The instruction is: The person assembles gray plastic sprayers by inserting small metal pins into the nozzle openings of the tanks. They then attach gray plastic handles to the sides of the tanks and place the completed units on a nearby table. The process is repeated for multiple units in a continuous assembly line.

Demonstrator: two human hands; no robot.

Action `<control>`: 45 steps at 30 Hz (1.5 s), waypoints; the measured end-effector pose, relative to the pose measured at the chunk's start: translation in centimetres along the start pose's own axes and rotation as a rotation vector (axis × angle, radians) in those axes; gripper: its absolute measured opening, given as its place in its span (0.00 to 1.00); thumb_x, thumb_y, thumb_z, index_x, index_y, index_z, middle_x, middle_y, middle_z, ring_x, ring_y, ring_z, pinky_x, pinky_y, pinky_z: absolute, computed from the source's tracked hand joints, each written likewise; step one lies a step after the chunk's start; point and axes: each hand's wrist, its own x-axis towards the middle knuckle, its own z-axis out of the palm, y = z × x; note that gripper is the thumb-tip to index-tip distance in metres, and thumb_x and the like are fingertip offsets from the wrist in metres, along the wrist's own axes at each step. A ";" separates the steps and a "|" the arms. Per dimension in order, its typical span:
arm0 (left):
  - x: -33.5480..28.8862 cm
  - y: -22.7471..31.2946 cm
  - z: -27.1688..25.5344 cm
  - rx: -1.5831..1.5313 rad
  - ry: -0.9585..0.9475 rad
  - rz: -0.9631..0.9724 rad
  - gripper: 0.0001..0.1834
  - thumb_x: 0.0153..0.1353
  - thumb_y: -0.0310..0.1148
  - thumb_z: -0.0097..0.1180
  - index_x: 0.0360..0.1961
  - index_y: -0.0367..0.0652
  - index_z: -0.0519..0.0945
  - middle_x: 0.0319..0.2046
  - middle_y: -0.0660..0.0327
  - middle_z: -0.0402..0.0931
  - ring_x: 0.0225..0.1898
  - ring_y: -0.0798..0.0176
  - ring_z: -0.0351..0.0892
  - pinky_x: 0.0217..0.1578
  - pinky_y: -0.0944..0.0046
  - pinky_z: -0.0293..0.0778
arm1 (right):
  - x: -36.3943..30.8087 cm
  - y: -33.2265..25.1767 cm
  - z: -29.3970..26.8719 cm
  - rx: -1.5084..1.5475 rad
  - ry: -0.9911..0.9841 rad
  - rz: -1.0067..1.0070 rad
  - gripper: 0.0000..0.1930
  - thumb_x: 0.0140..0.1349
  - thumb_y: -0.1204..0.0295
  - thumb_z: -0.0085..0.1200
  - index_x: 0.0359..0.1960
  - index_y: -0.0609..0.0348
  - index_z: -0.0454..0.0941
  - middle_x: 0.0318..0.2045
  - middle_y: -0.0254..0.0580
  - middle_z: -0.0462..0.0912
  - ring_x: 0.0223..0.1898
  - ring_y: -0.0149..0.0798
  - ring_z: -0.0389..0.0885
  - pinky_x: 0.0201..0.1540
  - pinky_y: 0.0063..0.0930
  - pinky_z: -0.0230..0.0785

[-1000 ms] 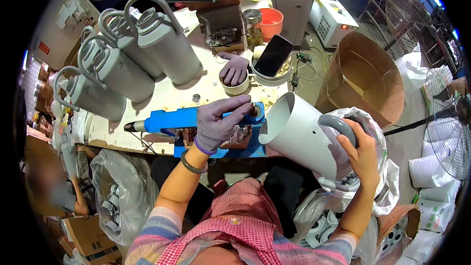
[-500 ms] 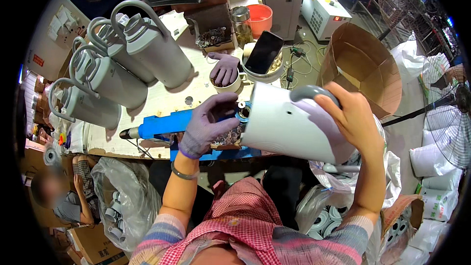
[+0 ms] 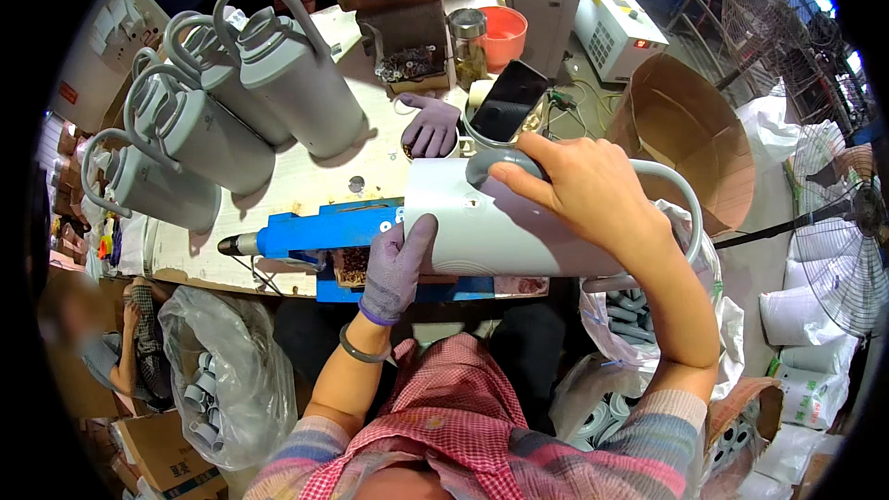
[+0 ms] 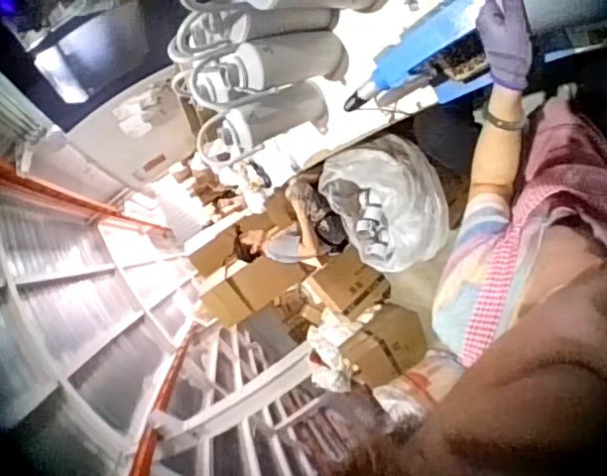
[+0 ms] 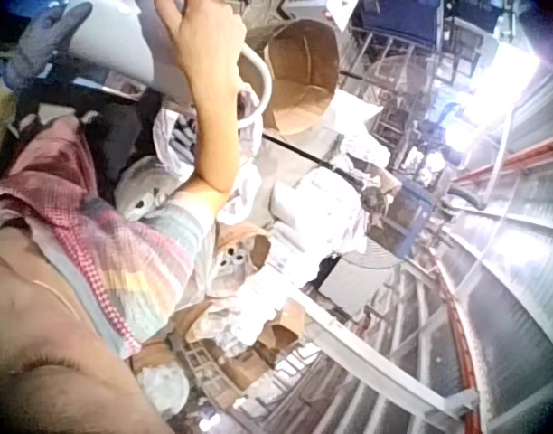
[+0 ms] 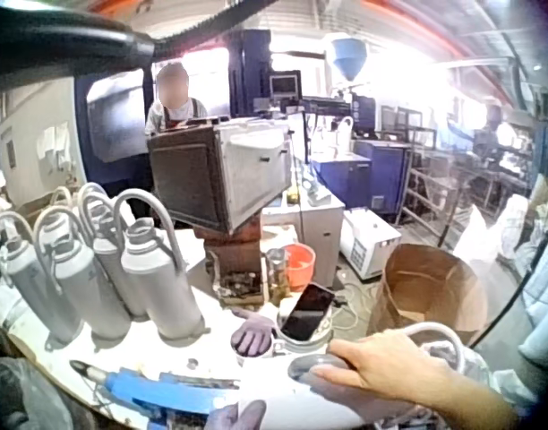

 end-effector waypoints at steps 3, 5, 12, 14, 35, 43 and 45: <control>0.0 1.1 0.4 0.008 0.018 -0.002 0.25 0.70 0.47 0.52 0.39 0.30 0.82 0.27 0.55 0.83 0.28 0.71 0.78 0.33 0.67 0.76 | 0.5 -0.3 0.0 0.104 0.019 0.007 0.27 0.66 0.45 0.50 0.29 0.60 0.78 0.18 0.55 0.78 0.23 0.59 0.78 0.28 0.50 0.68; 0.2 0.7 0.3 0.064 0.030 0.030 0.25 0.70 0.47 0.52 0.38 0.30 0.82 0.26 0.55 0.83 0.28 0.70 0.78 0.33 0.66 0.76 | 0.5 -0.6 -0.3 0.075 -0.057 0.039 0.28 0.66 0.45 0.50 0.26 0.61 0.78 0.16 0.56 0.77 0.22 0.59 0.77 0.28 0.50 0.68; 0.3 0.9 -0.1 0.125 0.010 0.080 0.23 0.71 0.45 0.52 0.39 0.29 0.82 0.27 0.55 0.83 0.29 0.67 0.78 0.35 0.63 0.75 | 0.5 -1.3 -0.3 0.038 -0.126 0.031 0.31 0.64 0.42 0.50 0.21 0.61 0.77 0.14 0.55 0.75 0.21 0.59 0.77 0.27 0.48 0.68; 0.2 1.0 0.0 0.102 0.002 0.085 0.22 0.70 0.43 0.52 0.38 0.29 0.82 0.29 0.56 0.84 0.30 0.69 0.79 0.33 0.65 0.75 | 0.4 -1.3 -0.2 0.013 -0.145 0.028 0.31 0.64 0.42 0.49 0.21 0.61 0.76 0.14 0.55 0.75 0.21 0.59 0.77 0.27 0.48 0.69; 0.2 0.5 0.2 -0.001 -0.045 0.103 0.25 0.72 0.46 0.49 0.45 0.30 0.81 0.34 0.55 0.85 0.35 0.68 0.80 0.39 0.66 0.76 | 0.7 -1.9 -0.3 -0.066 -0.266 0.048 0.32 0.65 0.40 0.45 0.28 0.63 0.77 0.17 0.59 0.77 0.23 0.61 0.78 0.29 0.50 0.70; 0.2 -0.7 0.4 0.019 -0.029 0.130 0.27 0.71 0.50 0.49 0.44 0.31 0.81 0.31 0.54 0.83 0.33 0.66 0.81 0.38 0.63 0.76 | 0.6 -2.1 -0.2 -0.135 -0.214 0.019 0.32 0.65 0.39 0.44 0.28 0.61 0.78 0.18 0.57 0.79 0.23 0.60 0.79 0.29 0.50 0.72; 0.2 -0.6 0.3 0.023 -0.040 0.111 0.28 0.71 0.51 0.50 0.44 0.31 0.81 0.30 0.55 0.83 0.32 0.67 0.81 0.36 0.64 0.76 | 0.3 -2.2 -0.1 -0.151 -0.203 0.029 0.31 0.66 0.41 0.45 0.27 0.61 0.76 0.17 0.56 0.77 0.24 0.61 0.78 0.30 0.50 0.69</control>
